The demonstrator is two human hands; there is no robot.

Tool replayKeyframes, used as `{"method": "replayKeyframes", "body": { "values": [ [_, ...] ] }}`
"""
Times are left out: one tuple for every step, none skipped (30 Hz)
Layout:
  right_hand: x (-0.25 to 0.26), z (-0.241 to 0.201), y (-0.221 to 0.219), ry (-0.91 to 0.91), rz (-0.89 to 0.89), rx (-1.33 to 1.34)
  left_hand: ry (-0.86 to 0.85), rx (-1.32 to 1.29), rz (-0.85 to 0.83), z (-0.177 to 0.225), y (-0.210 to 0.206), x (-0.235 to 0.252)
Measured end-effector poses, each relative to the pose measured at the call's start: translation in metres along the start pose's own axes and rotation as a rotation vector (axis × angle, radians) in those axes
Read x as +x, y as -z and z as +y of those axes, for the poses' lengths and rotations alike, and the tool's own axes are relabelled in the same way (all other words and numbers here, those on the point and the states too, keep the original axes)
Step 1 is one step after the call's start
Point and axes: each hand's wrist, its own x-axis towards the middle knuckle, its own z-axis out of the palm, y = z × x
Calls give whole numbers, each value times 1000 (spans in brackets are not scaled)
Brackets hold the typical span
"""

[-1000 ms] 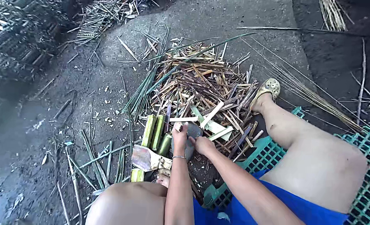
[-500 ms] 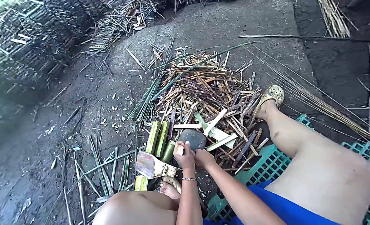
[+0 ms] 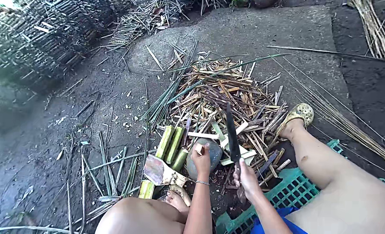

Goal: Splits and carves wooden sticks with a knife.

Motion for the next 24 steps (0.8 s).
{"method": "replayKeyframes", "body": {
  "values": [
    [-5, -9, 3, 28, -11, 11, -17, -18, 11, -2, -4, -2],
    [-11, -17, 6, 60, -29, 17, -31, -43, 19, -2, -5, -3],
    [-18, -22, 8, 92, -54, 12, -43, -63, 23, -4, -6, -6],
    [-23, -26, 9, 134, -83, -4, -55, -80, 22, -5, -6, -7],
    [-26, -29, 8, 194, -112, -30, -67, -90, 15, -6, -7, -8],
    [-27, -31, 6, 264, -136, -71, -84, -91, 5, -7, -8, -9],
    [-26, -34, 3, 327, -146, -115, -102, -79, -8, -8, -8, -10],
    [-25, -36, -2, 373, -139, -148, -117, -61, -27, -9, -8, -12],
    [-22, -39, -6, 399, -131, -169, -126, -41, -59, -9, -7, -13],
    [-18, -43, -11, 412, -139, -178, -127, -26, -102, -9, -6, -14],
    [-14, -49, -14, 428, -161, -180, -121, -16, -154, -8, -4, -14],
    [-9, -55, -17, 436, -196, -183, -115, -9, -208, -6, -2, -13],
    [-3, -61, -17, 439, -247, -189, -98, -5, -262, -4, 1, -12],
    [2, -67, -16, 440, -304, -202, -69, 0, -324, 1, 4, -12],
    [6, -73, -12, 442, -361, -228, -24, -1, -402, 8, 6, -12],
    [9, -78, -8, 443, -415, -261, 28, -3, -503, 18, 9, -12],
    [11, -83, -5, 446, -463, -292, 79, -11, -617, 29, 11, -11],
    [10, -87, -1, 449, -503, -318, 134, -29, -739, 41, 13, -10],
    [9, -90, 2, 449, -541, -334, 180, -54, -863, 50, 15, -10],
    [6, -93, 5, 445, -571, -338, 230, -73, -990, 56, 15, -9],
    [3, -95, 7, 447, -597, -332, 281, -90, -1106, 61, 15, -8],
    [2, -95, 8, 460, -612, -328, 324, -112, -1195, 63, 16, -6],
    [0, -96, 9, 472, -618, -324, 356, -128, -1249, 64, 16, -5],
    [-2, -95, 10, 478, -612, -330, 375, -136, -1270, 66, 16, -4]
  ]
}}
